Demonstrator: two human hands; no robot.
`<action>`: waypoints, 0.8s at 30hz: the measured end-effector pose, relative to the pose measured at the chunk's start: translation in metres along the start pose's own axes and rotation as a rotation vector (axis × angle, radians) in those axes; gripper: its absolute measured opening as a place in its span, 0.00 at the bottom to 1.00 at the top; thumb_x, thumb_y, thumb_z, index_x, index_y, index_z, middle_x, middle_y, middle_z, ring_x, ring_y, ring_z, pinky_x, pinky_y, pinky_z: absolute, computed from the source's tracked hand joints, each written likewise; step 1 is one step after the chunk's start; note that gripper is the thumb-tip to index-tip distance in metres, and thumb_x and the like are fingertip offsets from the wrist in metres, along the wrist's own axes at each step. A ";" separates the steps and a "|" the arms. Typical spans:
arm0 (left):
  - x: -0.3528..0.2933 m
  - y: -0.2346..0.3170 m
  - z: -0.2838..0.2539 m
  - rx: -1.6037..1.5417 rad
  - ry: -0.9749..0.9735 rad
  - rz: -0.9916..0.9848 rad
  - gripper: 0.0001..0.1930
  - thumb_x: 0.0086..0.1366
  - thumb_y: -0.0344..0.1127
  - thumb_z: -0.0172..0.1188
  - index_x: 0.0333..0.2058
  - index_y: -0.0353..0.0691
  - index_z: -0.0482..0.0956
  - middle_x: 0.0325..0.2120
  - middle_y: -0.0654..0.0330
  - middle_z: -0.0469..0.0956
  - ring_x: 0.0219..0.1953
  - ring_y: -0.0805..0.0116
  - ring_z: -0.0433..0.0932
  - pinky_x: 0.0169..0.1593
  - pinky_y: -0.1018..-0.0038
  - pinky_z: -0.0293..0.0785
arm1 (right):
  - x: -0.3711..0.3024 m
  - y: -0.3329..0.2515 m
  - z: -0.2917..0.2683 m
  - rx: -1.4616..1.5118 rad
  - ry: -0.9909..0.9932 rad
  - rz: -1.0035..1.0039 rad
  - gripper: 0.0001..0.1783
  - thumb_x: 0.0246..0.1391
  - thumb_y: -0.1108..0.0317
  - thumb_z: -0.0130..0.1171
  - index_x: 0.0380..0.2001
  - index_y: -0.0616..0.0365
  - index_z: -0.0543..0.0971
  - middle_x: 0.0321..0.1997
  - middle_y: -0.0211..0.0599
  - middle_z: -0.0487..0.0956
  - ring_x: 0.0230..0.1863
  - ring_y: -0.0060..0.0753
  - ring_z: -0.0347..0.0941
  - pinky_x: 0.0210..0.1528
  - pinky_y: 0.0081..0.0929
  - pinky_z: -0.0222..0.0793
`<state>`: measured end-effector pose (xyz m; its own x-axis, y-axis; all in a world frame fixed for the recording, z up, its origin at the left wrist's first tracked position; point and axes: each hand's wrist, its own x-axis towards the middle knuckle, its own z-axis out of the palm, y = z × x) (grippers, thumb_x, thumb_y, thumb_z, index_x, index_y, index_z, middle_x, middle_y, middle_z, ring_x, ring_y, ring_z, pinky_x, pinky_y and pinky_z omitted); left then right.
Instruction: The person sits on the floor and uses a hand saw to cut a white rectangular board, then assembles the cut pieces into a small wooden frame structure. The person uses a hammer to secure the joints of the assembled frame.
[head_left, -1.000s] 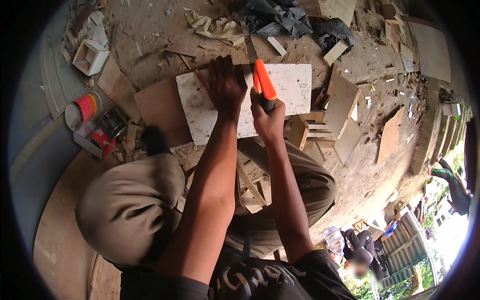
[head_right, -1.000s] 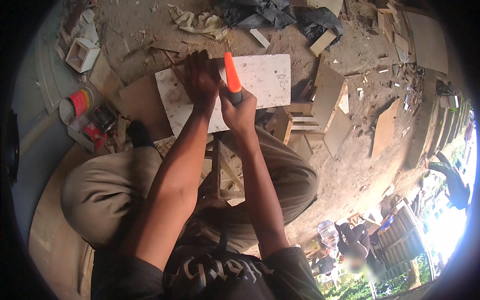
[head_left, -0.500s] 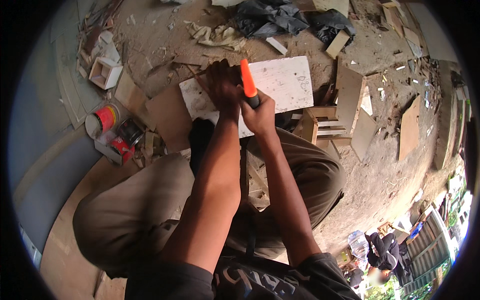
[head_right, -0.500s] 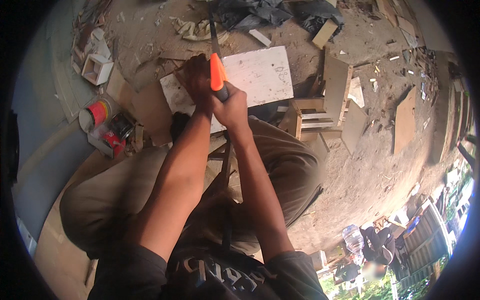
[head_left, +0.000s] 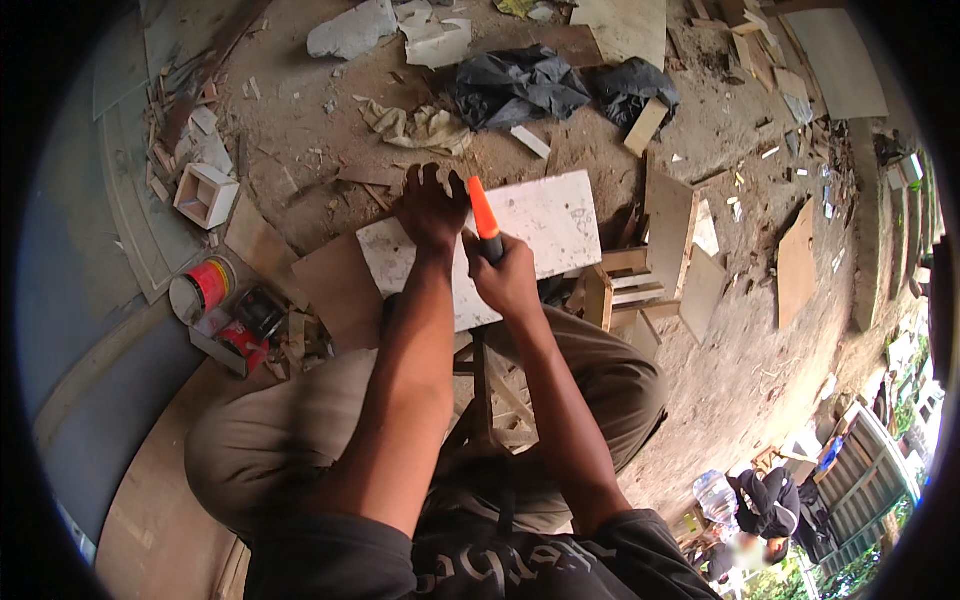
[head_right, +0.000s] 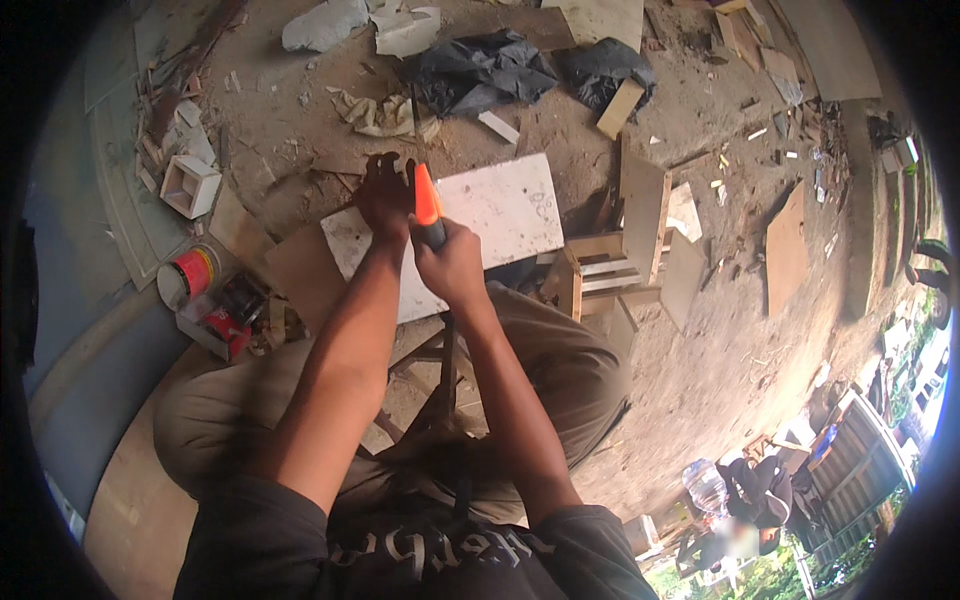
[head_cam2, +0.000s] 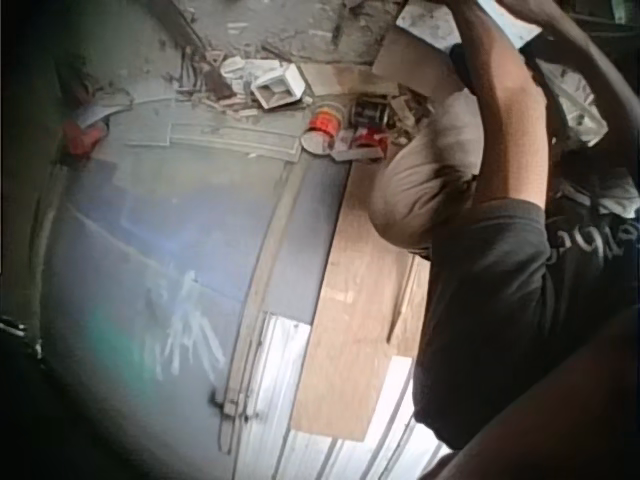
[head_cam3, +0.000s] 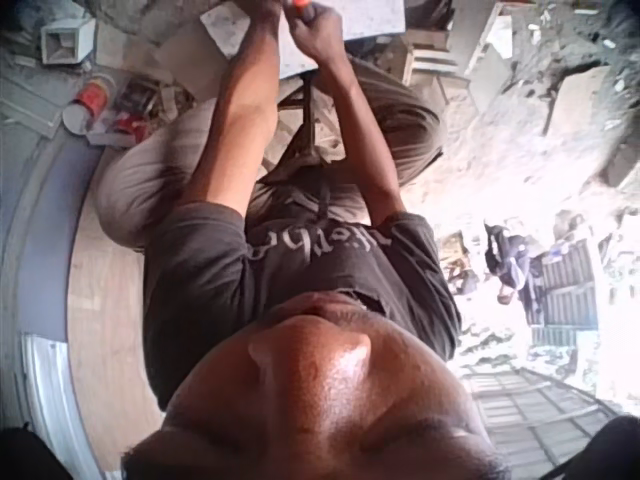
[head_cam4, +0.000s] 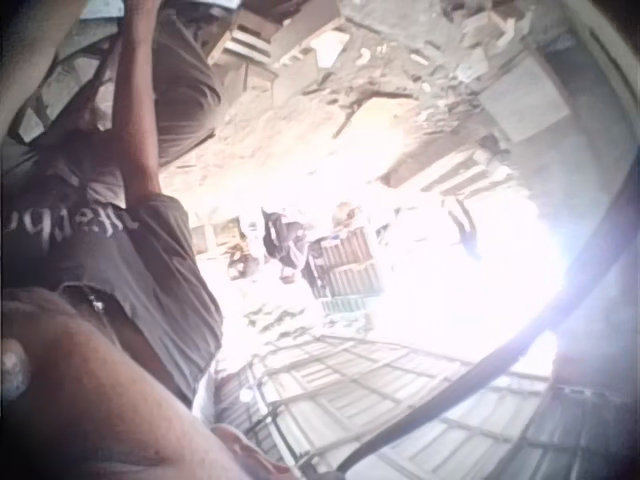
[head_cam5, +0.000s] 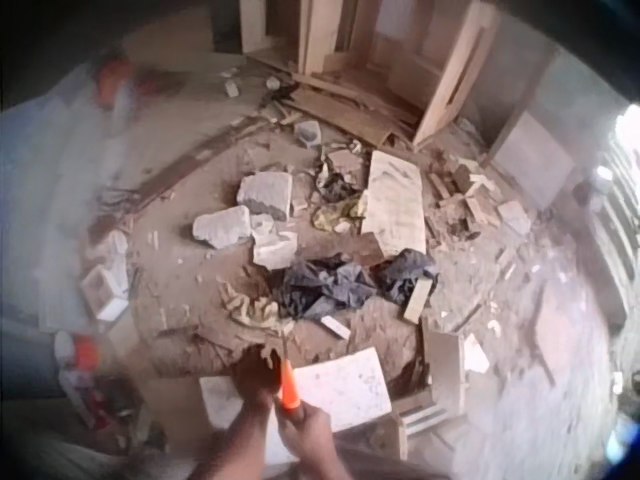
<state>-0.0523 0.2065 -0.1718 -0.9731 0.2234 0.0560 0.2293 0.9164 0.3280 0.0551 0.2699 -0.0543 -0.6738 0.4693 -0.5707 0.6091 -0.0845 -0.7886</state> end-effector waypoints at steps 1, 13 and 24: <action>0.001 0.006 0.001 0.012 0.073 -0.042 0.18 0.64 0.52 0.51 0.36 0.44 0.81 0.36 0.54 0.83 0.37 0.56 0.82 0.43 0.58 0.71 | -0.001 0.001 0.001 -0.034 0.027 -0.015 0.19 0.57 0.60 0.61 0.28 0.71 0.79 0.19 0.55 0.75 0.22 0.33 0.74 0.30 0.38 0.70; 0.003 -0.001 0.013 0.087 0.057 -0.074 0.12 0.56 0.44 0.55 0.21 0.45 0.80 0.23 0.55 0.83 0.26 0.56 0.80 0.41 0.63 0.72 | -0.210 -0.028 -0.056 -0.080 0.043 0.195 0.11 0.55 0.71 0.60 0.21 0.64 0.75 0.14 0.30 0.72 0.19 0.14 0.66 0.23 0.23 0.65; 0.009 0.010 0.003 0.065 -0.268 -0.154 0.19 0.62 0.50 0.49 0.30 0.44 0.83 0.27 0.51 0.83 0.32 0.55 0.82 0.52 0.58 0.68 | -0.017 0.004 0.010 -0.095 0.161 -0.036 0.12 0.52 0.72 0.56 0.19 0.66 0.69 0.13 0.38 0.64 0.22 0.18 0.56 0.21 0.31 0.58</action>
<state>-0.0585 0.2184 -0.1712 -0.9580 0.1520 -0.2431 0.0889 0.9636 0.2521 0.0646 0.2534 -0.0496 -0.6251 0.6054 -0.4926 0.6275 0.0146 -0.7785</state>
